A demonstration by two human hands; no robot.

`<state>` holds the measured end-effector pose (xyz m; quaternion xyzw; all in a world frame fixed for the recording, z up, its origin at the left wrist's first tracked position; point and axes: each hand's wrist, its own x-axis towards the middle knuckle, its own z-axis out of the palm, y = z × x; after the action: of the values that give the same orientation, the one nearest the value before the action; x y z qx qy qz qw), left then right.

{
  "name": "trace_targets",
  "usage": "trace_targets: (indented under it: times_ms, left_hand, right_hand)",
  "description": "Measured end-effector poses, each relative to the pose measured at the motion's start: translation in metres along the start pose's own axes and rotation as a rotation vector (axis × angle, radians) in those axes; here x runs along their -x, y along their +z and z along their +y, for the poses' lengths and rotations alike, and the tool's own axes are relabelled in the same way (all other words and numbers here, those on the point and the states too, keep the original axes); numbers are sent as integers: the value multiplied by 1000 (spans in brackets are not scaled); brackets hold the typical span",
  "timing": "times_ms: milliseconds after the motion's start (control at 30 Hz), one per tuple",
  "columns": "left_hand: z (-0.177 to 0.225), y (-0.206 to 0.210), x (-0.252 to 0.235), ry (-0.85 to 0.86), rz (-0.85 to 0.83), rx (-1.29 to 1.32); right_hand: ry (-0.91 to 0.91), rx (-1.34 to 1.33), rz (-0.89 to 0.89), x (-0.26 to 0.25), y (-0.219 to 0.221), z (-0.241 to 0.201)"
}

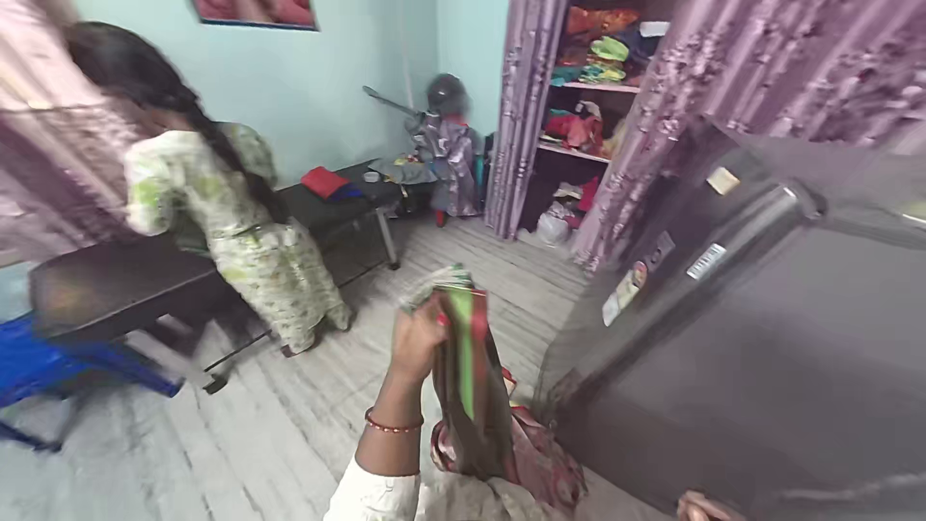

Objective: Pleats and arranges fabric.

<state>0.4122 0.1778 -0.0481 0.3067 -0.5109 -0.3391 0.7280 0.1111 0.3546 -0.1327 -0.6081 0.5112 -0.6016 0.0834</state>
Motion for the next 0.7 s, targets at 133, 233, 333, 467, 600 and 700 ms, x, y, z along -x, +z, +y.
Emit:
trace_targets:
  times_ms: [133,233,333,467,600,700]
  left_hand:
    - [-42,63,15,97,-781,-43]
    - [-62,112,43,116,-1198,54]
    - [-78,148,74,112,-1475,156]
    - [-90,181,107,-65,-1765,295]
    - [-95,209,131,-3,-2022,355]
    - [-108,226,150,-45,-2237,556]
  right_hand:
    - [25,176,111,2,-16,-14]
    - [17,271,217,10,-28,-20]
    - [102,295,298,25,-38,-30]
    - [250,358,441,46,-39,-41]
    - [351,459,565,69,-30,-48]
    - [479,533,653,87,-17,-56]
